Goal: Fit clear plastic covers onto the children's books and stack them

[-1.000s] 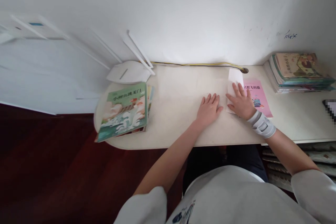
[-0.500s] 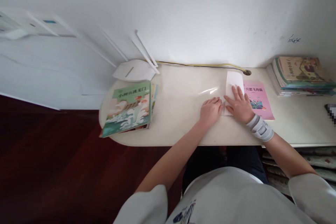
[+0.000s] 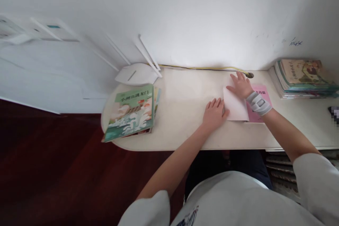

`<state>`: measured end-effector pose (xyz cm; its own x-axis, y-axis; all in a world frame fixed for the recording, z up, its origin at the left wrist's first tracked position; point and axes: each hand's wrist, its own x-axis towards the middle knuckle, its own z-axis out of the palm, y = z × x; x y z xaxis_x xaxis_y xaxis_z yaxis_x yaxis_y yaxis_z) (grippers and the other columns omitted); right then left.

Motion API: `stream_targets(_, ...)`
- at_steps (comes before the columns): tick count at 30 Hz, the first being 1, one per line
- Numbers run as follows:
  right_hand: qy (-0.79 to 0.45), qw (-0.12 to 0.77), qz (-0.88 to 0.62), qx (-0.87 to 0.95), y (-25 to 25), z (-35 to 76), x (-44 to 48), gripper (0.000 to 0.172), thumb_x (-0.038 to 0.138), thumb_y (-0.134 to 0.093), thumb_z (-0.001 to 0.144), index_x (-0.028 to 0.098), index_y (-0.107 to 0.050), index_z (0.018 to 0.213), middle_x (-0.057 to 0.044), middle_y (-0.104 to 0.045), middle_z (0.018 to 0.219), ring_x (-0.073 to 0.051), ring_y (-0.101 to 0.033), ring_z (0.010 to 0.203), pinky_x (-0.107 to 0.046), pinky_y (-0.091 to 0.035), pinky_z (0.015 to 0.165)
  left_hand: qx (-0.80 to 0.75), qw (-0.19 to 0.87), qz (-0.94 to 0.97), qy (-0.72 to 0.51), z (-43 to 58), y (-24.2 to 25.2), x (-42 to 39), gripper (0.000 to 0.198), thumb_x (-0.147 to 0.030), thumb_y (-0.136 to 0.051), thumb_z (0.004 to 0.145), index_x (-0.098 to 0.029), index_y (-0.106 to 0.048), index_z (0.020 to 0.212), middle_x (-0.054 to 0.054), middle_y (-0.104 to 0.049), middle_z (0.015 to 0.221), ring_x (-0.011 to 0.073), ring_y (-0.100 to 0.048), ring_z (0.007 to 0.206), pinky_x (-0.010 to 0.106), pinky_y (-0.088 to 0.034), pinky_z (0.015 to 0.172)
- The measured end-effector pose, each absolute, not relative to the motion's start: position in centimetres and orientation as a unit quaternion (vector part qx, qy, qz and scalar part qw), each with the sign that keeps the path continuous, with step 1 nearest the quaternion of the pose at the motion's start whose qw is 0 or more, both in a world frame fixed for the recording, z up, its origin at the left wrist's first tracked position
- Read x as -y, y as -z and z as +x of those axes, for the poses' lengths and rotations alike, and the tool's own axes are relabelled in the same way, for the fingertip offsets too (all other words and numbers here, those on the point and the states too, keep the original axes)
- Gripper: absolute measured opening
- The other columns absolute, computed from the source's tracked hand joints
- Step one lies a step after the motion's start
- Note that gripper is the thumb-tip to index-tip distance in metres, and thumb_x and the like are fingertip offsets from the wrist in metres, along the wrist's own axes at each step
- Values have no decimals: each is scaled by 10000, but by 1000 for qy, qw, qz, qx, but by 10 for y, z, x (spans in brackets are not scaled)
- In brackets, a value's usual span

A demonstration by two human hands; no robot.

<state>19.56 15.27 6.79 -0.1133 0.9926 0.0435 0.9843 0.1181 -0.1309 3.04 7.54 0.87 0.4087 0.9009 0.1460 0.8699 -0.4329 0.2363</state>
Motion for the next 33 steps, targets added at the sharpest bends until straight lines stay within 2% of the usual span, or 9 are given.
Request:
stream_targets(3,-42,49,-655,753,-67,198,-177,729,548,-476,823,167,-302,1419,-192,-320,1465,-361,-249,1353,-582,-273,1013,-527,59,837,-134,30,-7,-76,518,-414,-356,914,-120,-454,1329,110,-449,1416,260,-363,1325,408,-270,1098)
stream_targets(6,-31,30,-650,759,-58,201,-175,630,522,-536,784,188,-447,1310,-186,-465,1323,-360,-409,1219,-544,-348,953,-525,46,836,-155,29,-3,-77,487,-384,-400,896,-128,-475,1304,112,-478,1390,258,-391,1303,406,-287,1087)
stream_targets(8,-20,29,-657,753,-53,205,-168,565,496,-563,768,180,-513,1234,-185,-483,1279,-355,-436,1176,-505,-383,924,-519,36,837,-169,29,0,-77,471,-369,-428,880,-132,-491,1282,113,-499,1367,262,-407,1287,407,-297,1079)
stream_targets(12,-1,37,-660,751,-47,211,-159,523,457,-582,760,151,-549,1183,-189,-474,1280,-350,-414,1186,-472,-386,934,-514,28,838,-184,30,3,-76,455,-345,-448,865,-119,-504,1256,122,-519,1338,276,-417,1272,419,-302,1072)
stream_targets(20,5,28,-634,773,-40,214,-160,530,453,-518,813,117,-538,1223,-207,-430,1352,-350,-339,1270,-485,-334,992,-503,45,837,-212,30,2,-76,411,-301,-483,849,-130,-500,1222,150,-513,1321,287,-423,1260,450,-320,1050)
stream_targets(22,3,18,-626,780,-39,215,-160,547,458,-494,830,120,-514,1259,-203,-413,1380,-354,-308,1304,-497,-316,1010,-498,56,834,-233,29,2,-77,327,-263,-498,836,-127,-544,1130,154,-538,1270,277,-442,1234,445,-333,1039)
stream_targets(26,-12,-6,-623,782,-37,217,-162,581,475,-471,839,135,-475,1310,-187,-361,1439,-365,-244,1353,-532,-289,1030,-484,72,830,-267,27,2,-79,94,-208,-512,810,-154,-589,808,128,-590,1085,236,-523,1100,403,-385,991)
stream_targets(30,-54,12,-624,780,-32,212,-164,627,484,-439,855,159,-384,1388,-159,-295,1492,-346,-186,1388,-577,-227,1060,-475,73,833,-273,28,0,-78,124,-169,-500,802,-175,-583,710,109,-595,1102,229,-527,1089,421,-380,994)
stream_targets(33,-79,102,-648,751,-26,211,-167,623,455,-421,869,161,-344,1413,-146,-292,1497,-315,-179,1398,-574,-209,1078,-474,73,833,-275,29,-3,-77,135,-164,-502,802,-181,-594,704,95,-612,1109,234,-520,1113,444,-359,1014)
